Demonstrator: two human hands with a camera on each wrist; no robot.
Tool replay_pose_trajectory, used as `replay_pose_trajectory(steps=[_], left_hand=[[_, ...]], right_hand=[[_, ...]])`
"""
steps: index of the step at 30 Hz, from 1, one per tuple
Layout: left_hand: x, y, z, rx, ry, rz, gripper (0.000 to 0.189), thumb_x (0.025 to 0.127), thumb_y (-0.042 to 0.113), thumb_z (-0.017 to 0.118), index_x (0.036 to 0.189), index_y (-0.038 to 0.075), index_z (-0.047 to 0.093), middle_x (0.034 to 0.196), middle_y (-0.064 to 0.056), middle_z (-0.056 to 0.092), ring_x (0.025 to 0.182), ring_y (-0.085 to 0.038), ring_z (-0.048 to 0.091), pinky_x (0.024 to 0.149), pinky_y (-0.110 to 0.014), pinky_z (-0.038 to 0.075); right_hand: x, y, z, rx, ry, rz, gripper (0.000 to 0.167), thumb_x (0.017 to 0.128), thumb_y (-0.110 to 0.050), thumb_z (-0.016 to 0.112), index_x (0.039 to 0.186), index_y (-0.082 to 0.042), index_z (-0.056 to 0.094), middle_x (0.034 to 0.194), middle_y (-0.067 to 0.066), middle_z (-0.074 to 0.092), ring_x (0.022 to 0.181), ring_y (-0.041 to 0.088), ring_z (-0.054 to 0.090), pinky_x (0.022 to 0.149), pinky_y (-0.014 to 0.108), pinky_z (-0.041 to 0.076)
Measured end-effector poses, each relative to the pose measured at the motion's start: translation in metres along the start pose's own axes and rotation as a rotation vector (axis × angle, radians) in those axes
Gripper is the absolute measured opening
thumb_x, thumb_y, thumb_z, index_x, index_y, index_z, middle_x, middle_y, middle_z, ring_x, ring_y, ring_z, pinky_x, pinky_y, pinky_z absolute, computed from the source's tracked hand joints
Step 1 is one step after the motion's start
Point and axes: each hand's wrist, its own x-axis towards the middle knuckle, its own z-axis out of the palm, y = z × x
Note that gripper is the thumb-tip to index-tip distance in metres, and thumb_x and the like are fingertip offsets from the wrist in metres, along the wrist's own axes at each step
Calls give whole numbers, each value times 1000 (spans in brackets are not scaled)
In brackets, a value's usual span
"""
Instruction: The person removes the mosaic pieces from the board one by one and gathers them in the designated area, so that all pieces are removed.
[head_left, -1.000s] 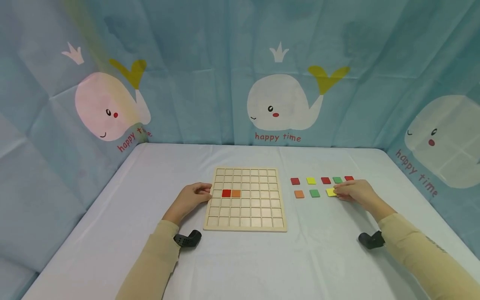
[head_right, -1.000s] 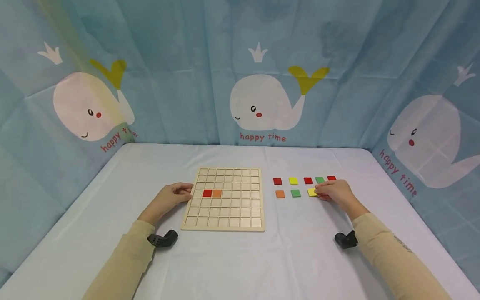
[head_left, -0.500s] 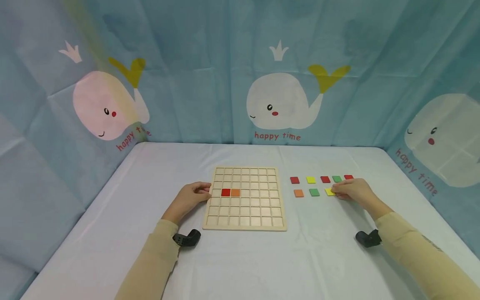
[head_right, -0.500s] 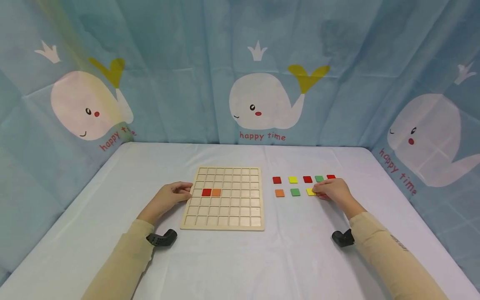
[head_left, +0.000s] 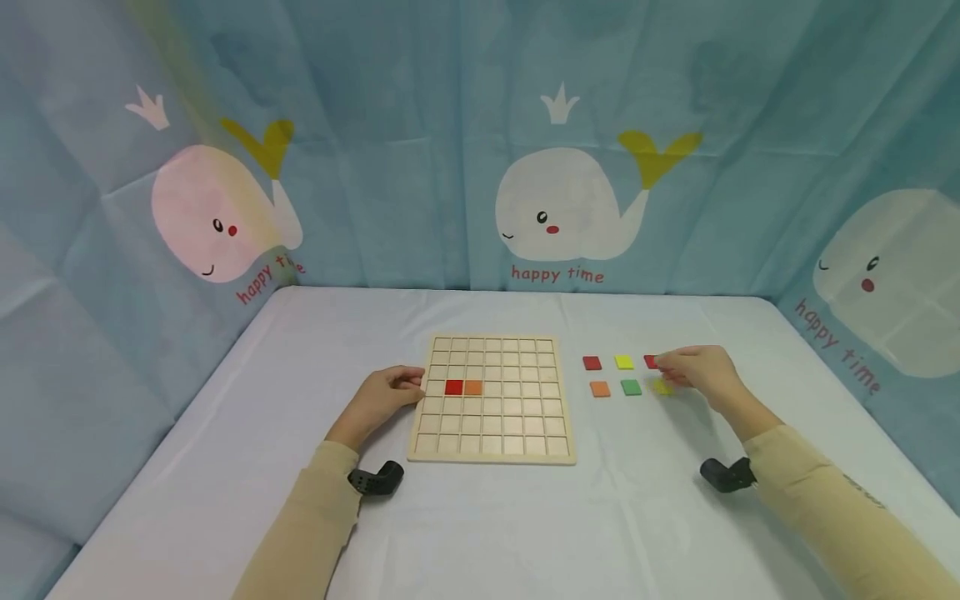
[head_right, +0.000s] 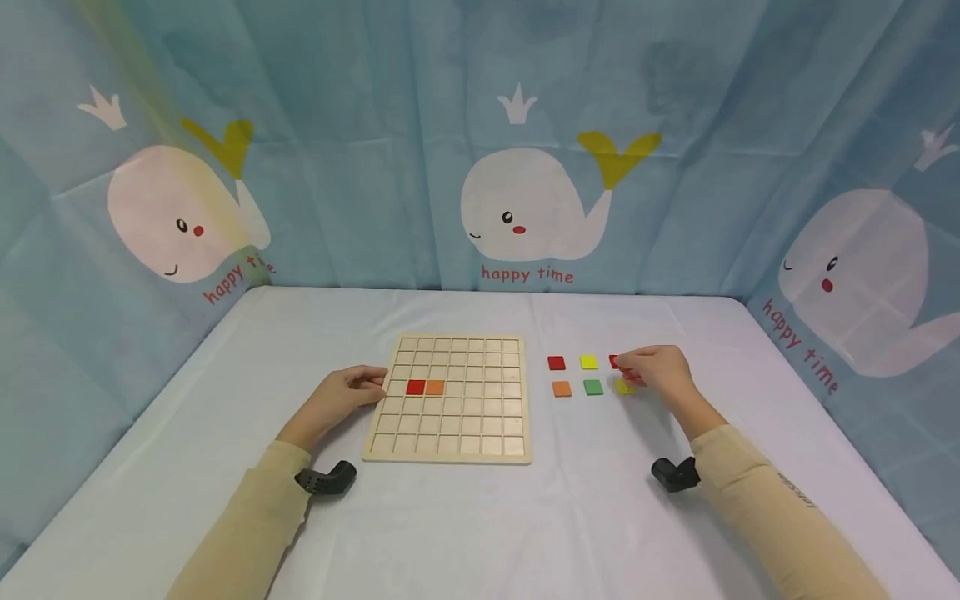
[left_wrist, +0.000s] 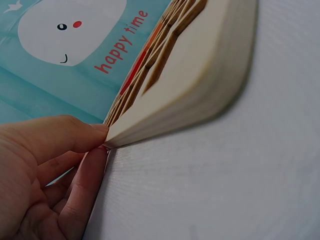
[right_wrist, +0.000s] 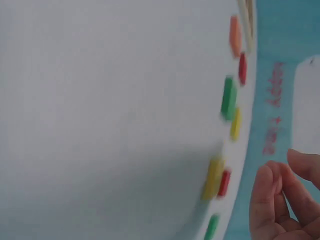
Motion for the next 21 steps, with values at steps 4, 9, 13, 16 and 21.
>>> replay_pose_trajectory(steps=[4,9,13,16,21], left_hand=[[0,0,0,20,-2,1,45,89,18,71,132,7,62,110,-8,69,100,-18,61,93,-37,45],[0,-2,1,11,1,0,45,89,17,71,132,6,62,110,-8,69,100,-18,61,93,-36,46],[-3,-2,2,-3,0,-9,45,89,17,71,132,7,62,111,-8,69,101,-18,61,92,-35,46],[-3,-2,2,-4,-7,-5,45,90,17,70,133,7,62,112,-8,68,101,-18,61,91,-34,46],[-1,0,1,-1,-8,1,45,90,18,70,133,8,62,111,-8,69,100,-18,61,91,-33,46]], right_hand=[[-10,-24,25,45,-62,-85,49,96,-31,65,129,6,61,107,11,74,79,4,67,80,20,56],[-10,-48,64,78,-104,-131,38,95,-27,67,118,2,69,99,9,75,78,7,67,84,30,58],[-9,-61,89,126,-150,-151,33,92,-24,69,112,2,72,93,8,76,74,8,69,75,27,58],[-10,-68,105,172,-201,-158,30,93,-22,69,110,3,73,91,9,76,72,10,71,70,25,57],[-15,-77,126,239,-268,-166,28,93,-16,69,109,6,72,85,8,75,67,11,69,68,26,58]])
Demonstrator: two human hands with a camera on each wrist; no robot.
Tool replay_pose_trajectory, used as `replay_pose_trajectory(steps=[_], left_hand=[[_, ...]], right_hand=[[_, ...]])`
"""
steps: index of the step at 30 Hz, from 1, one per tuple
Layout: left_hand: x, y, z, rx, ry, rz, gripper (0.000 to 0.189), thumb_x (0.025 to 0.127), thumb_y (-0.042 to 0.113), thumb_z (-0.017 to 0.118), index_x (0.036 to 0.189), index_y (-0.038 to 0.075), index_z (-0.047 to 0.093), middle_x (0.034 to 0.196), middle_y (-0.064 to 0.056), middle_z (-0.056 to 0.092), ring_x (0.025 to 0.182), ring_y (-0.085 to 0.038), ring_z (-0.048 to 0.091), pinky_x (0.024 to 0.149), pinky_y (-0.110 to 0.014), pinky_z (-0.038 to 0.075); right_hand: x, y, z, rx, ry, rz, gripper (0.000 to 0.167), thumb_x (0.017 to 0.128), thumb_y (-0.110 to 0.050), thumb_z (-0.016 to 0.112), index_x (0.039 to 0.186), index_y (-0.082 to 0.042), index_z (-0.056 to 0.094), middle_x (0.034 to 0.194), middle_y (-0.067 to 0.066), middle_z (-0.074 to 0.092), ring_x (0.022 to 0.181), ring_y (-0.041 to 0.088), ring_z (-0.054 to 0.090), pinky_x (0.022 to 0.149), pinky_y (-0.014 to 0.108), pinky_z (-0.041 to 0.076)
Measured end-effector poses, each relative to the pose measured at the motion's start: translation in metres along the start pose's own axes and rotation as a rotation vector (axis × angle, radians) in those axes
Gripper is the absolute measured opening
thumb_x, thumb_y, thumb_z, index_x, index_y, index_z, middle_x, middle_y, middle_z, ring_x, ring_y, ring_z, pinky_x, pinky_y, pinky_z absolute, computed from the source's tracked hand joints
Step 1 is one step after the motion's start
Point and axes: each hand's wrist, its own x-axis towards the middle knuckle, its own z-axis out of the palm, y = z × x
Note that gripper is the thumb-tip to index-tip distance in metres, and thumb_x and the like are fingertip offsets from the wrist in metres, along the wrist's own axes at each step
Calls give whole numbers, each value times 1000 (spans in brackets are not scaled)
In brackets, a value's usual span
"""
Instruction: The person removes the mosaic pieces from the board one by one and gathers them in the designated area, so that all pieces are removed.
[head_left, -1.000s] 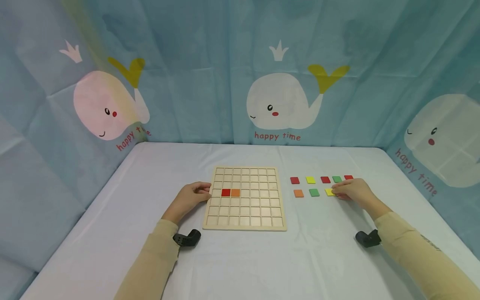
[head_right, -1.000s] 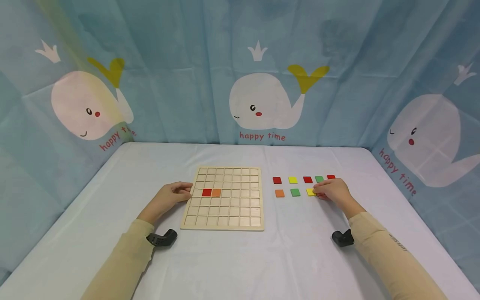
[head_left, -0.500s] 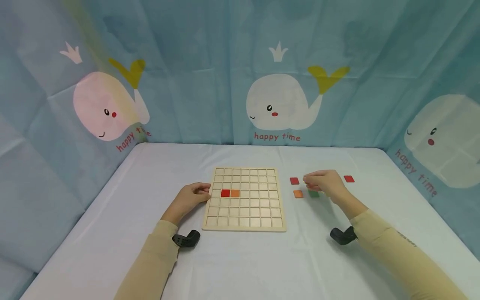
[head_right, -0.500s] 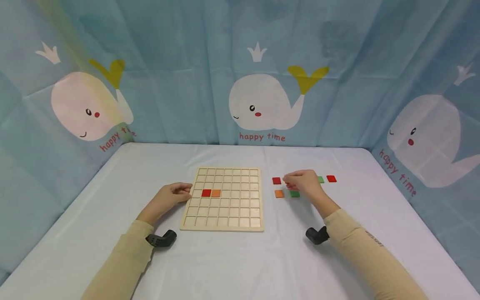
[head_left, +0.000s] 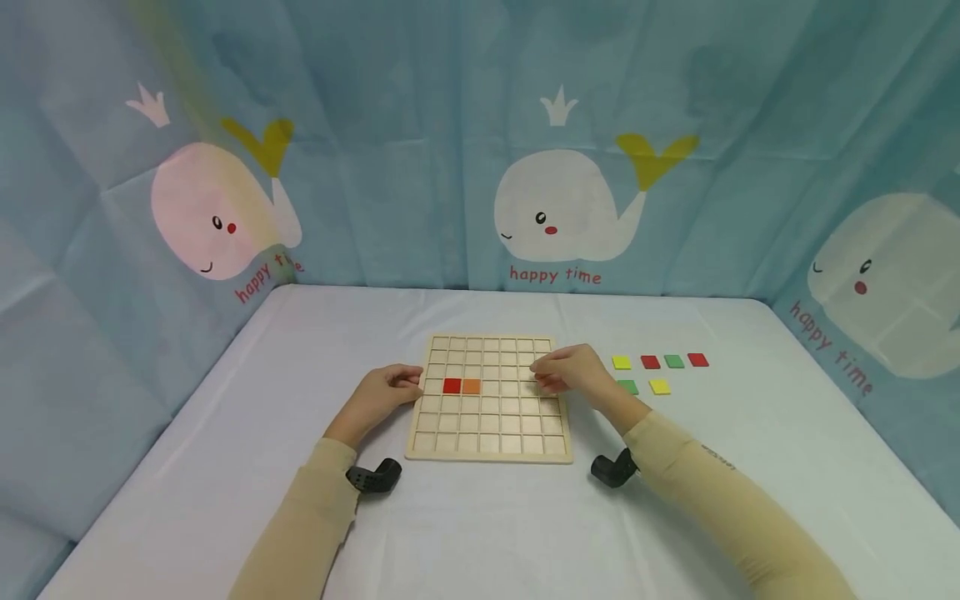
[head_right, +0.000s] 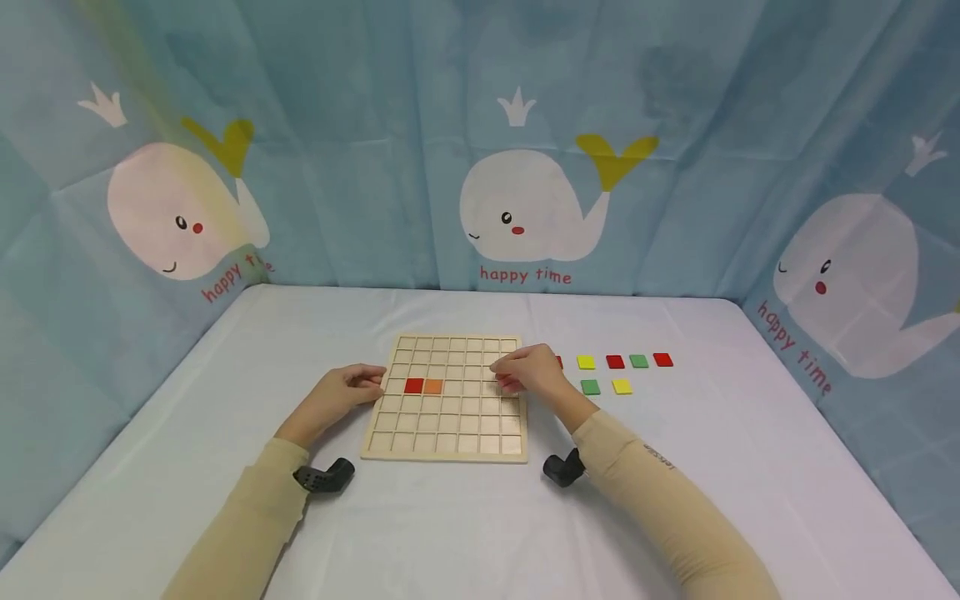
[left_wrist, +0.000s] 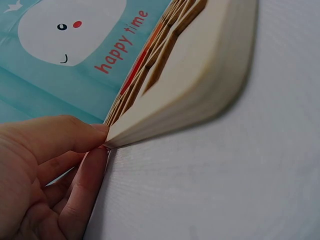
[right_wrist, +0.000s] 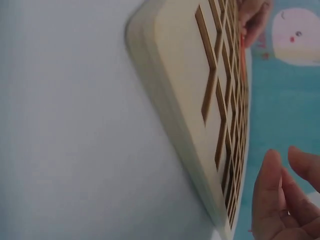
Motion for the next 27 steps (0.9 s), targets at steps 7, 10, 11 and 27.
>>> replay_pose_trajectory(steps=[7,10,11,27], left_hand=[[1,2,-1,-5,-13,11,46,90,18,70,133,6,61,113,-9,68,102,-18,61,92,-34,46],[0,1,-4,-4,-13,13,46,90,19,71,133,6,61,114,-9,68,103,-19,61,92,-34,46],[0,1,-5,-2,-11,15,46,90,19,71,134,6,61,114,-9,68,104,-19,61,93,-35,46],[0,1,-2,-3,-14,0,47,90,19,70,134,8,61,115,-8,67,103,-18,61,92,-34,46]], right_hand=[[1,-6,22,18,-40,-9,23,91,-10,71,106,6,72,85,10,75,63,8,66,67,25,58],[1,-9,29,32,-74,-14,23,91,-9,70,108,7,71,92,15,75,63,8,66,67,26,59],[1,-10,32,36,-80,-17,24,91,-8,70,108,8,71,92,16,75,63,8,66,67,26,59],[5,-11,60,49,-131,28,21,86,-6,75,105,3,74,89,10,75,63,11,70,66,26,59]])
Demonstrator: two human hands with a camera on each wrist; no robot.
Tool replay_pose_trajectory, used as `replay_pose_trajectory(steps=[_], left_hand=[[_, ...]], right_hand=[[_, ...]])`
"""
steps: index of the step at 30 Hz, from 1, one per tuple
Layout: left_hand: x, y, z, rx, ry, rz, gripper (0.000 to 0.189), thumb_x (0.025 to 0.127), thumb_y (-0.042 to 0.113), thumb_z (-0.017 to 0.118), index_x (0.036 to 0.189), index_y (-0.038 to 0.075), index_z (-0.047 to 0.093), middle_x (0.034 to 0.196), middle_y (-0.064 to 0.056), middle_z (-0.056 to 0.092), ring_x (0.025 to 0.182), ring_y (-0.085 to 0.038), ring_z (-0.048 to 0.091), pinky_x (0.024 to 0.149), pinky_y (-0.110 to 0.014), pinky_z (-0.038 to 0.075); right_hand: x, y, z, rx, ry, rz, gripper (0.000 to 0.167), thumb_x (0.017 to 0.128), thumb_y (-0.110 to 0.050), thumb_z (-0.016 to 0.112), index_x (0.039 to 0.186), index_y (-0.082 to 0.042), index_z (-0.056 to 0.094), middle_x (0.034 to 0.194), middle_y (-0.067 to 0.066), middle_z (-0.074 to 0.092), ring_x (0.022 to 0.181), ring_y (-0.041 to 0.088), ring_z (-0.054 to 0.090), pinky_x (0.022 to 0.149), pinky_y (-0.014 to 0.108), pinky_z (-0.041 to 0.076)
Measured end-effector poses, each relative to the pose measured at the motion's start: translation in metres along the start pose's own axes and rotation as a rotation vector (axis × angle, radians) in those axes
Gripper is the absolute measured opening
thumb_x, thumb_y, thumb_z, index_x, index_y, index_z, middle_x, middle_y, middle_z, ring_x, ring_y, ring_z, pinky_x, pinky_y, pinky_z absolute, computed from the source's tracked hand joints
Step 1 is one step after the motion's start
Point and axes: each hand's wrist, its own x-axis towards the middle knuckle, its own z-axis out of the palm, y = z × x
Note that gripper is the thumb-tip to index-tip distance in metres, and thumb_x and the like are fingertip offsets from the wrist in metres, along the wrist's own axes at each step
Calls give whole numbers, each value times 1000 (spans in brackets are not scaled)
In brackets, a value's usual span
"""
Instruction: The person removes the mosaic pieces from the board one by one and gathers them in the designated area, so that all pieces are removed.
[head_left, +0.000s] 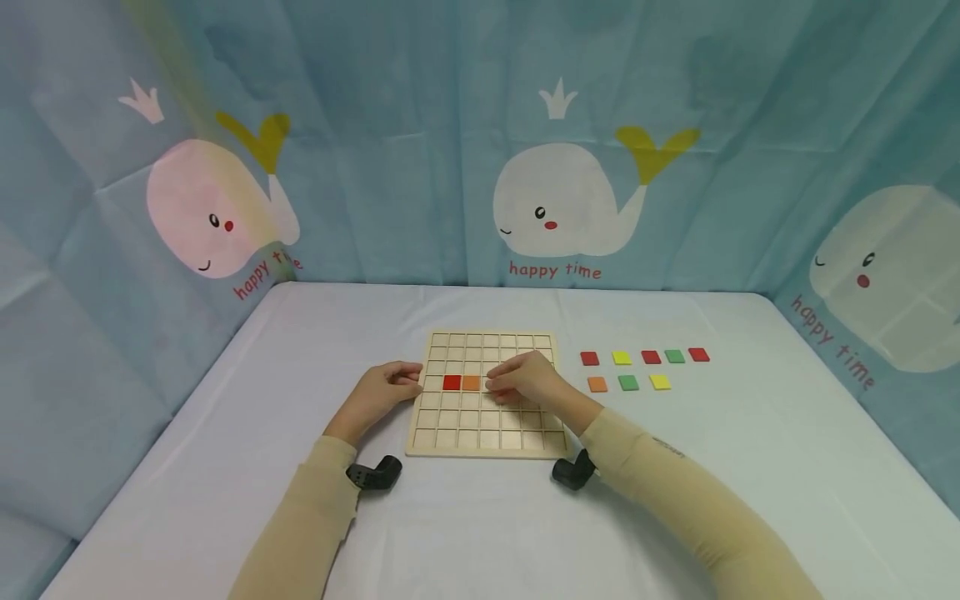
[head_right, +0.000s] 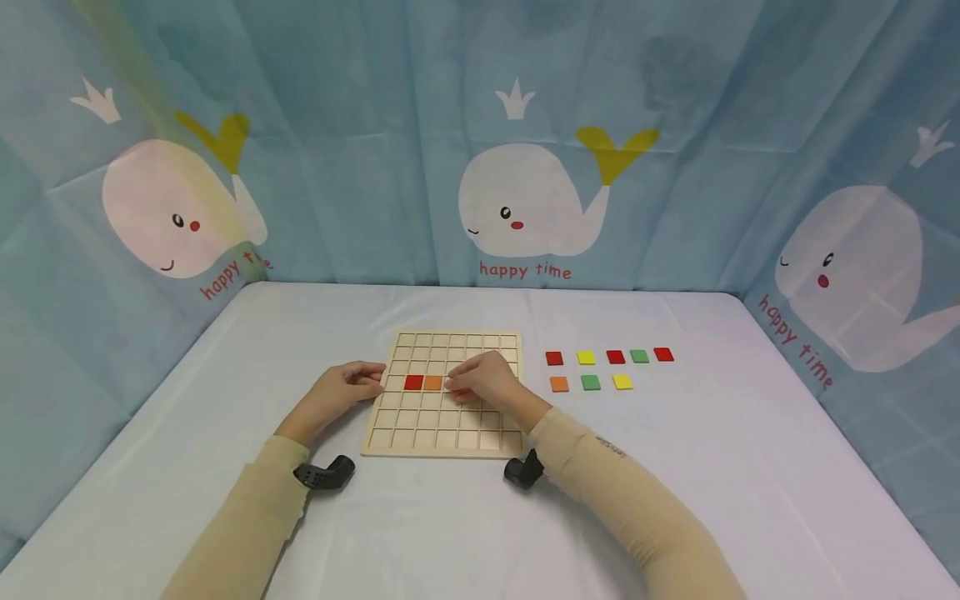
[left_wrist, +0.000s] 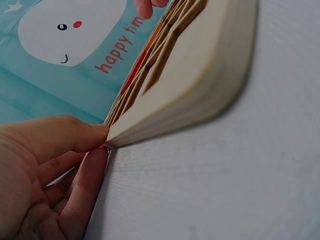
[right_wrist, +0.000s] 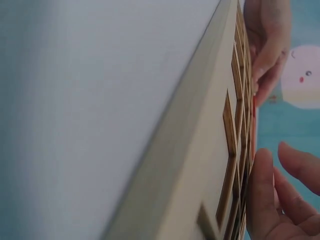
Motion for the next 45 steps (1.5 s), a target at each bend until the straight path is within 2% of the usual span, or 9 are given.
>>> replay_pose_trajectory(steps=[7,14,20,26,31,38,45], left_hand=[[1,2,0,-7,0,-5,46,90,19,70,134,8,61,114,-8,69,102,-18,61,93,-34,46],[2,4,1,-2,8,-1,45,90,18,71,133,7,62,111,-8,69,99,-17,61,91,-33,46],[2,3,5,-1,0,-7,45,90,18,70,133,7,61,111,-8,68,99,-17,60,89,-32,46],[1,5,4,3,10,-10,45,90,17,70,133,7,62,109,-8,68,99,-17,61,90,-33,46],[0,4,5,6,14,-13,44,90,16,70,132,7,62,109,-8,69,98,-17,61,90,-33,46],[2,2,7,-5,13,-6,45,90,16,70,133,6,61,110,-8,69,98,-17,61,90,-33,47],[1,0,1,16,15,-5,45,90,17,70,133,7,61,110,-8,69,99,-17,61,93,-35,45]], right_hand=[[6,-3,4,25,-27,3,24,87,-3,74,110,5,71,95,12,75,65,11,70,68,26,59],[8,-8,5,-7,-55,14,27,88,-3,72,114,4,70,100,14,76,66,11,71,70,28,59],[7,-9,7,-38,-54,40,24,86,-1,73,109,5,72,99,15,76,63,10,69,70,27,59],[9,-12,6,-39,-66,40,21,86,-1,73,106,5,73,89,12,77,61,10,69,69,26,59],[8,-12,8,-28,-50,25,20,87,0,72,105,6,73,91,14,77,64,12,70,70,28,59],[13,-9,10,-15,8,-3,13,87,2,71,99,6,73,95,15,76,76,13,73,72,28,59],[17,-13,18,-43,18,-37,9,87,0,72,95,5,71,99,14,74,72,12,71,71,29,60]])
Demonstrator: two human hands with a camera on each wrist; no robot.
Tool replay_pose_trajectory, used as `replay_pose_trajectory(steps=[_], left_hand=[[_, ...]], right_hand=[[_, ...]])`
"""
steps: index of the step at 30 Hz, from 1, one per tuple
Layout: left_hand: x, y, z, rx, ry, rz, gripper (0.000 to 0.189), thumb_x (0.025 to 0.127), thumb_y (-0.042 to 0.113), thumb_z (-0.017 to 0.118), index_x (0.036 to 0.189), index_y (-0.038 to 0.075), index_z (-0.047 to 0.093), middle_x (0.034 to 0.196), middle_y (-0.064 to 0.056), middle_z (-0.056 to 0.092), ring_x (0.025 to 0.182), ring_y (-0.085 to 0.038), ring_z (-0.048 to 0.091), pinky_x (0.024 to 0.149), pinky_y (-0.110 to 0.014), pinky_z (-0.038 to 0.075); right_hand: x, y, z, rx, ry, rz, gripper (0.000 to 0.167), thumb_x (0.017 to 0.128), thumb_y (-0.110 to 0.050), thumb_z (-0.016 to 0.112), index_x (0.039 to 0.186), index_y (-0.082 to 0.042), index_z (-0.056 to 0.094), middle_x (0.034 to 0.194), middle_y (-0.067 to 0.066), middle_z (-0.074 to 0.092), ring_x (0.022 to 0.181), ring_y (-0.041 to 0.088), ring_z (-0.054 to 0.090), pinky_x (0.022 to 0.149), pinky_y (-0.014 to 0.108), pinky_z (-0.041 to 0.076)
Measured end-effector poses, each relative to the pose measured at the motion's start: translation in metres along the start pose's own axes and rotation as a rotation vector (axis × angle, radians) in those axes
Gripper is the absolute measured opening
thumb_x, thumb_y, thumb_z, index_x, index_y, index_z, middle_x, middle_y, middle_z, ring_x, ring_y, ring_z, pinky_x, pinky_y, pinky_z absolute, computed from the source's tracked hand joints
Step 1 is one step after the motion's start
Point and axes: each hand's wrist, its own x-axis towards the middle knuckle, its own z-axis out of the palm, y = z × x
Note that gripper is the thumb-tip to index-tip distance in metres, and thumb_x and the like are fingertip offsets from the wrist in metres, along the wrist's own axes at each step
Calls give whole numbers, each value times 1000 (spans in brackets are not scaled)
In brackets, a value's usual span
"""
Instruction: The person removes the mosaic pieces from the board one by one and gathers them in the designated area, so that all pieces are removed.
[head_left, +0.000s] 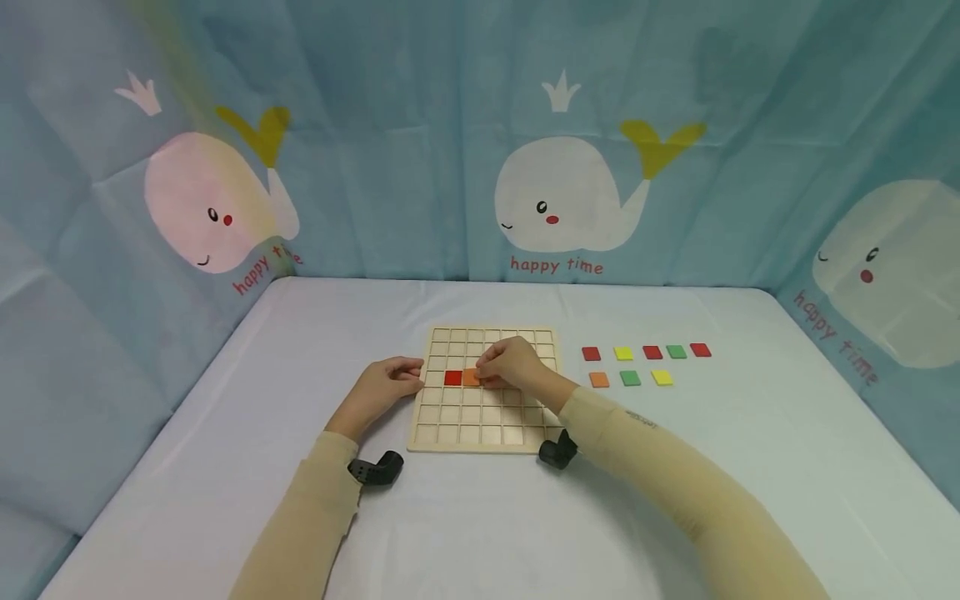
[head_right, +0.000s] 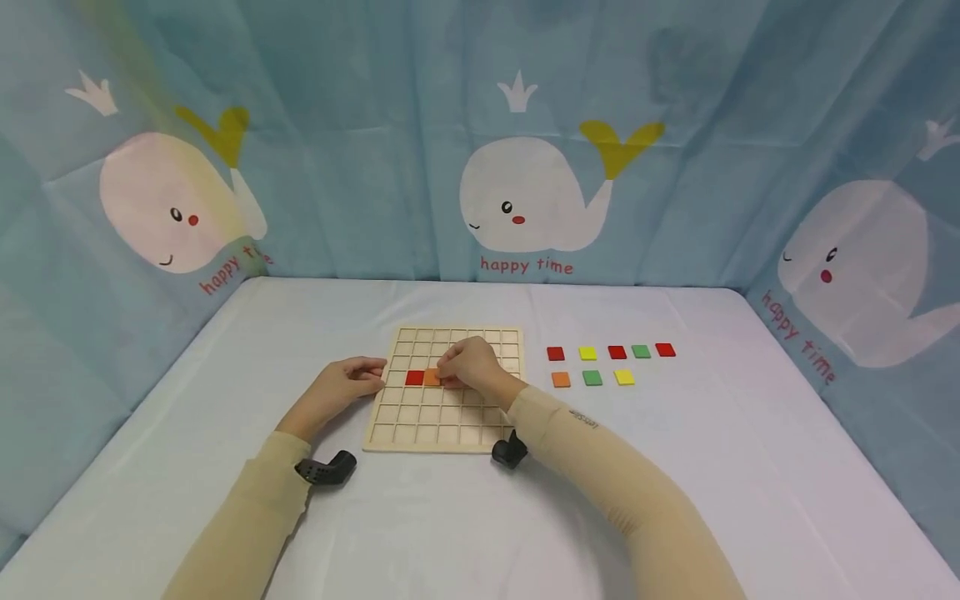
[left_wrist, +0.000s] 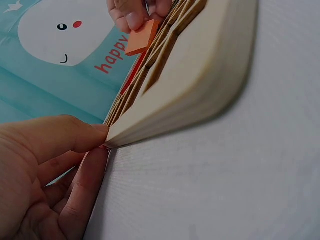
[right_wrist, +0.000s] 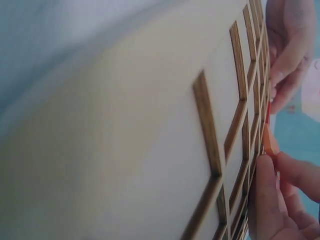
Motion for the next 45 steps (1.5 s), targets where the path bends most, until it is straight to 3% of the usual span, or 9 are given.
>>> replay_pose_trajectory(steps=[7,20,29,34,41,45], left_hand=[[-1,-1,1,-8,0,6,46,90,17,71,133,5,61,114,-10,68,100,-18,62,92,-35,47],[-1,-1,0,-29,-19,0,46,90,19,70,135,8,60,115,-9,68,105,-20,61,96,-36,45],[0,-2,-5,-3,6,-5,47,89,18,71,134,7,60,116,-10,67,104,-20,60,95,-35,45],[0,-2,-4,-15,2,-11,47,89,17,72,133,6,61,114,-10,68,101,-18,61,92,-31,46],[0,0,-3,-22,3,-4,47,89,17,72,133,5,61,116,-10,67,102,-19,61,92,-33,47],[0,1,0,-15,-5,0,47,90,18,72,133,6,61,116,-10,67,103,-19,61,94,-35,47]], right_hand=[[-4,-1,-6,-30,27,22,12,88,-2,72,98,4,74,102,16,75,67,12,70,70,29,60],[-27,9,-51,-30,62,80,20,90,-9,72,107,1,74,108,13,73,72,8,71,75,27,59],[-37,11,-70,-78,78,59,19,88,-8,73,105,1,73,106,13,73,76,11,73,82,32,59],[-40,18,-85,-140,118,65,21,88,-13,75,105,-1,75,102,10,75,76,10,72,80,29,59],[-49,32,-113,-145,162,100,30,89,-17,74,115,-1,73,119,14,71,79,5,68,79,24,57],[-56,39,-129,-160,199,122,33,91,-21,72,118,-2,72,112,10,73,78,4,68,82,24,56]])
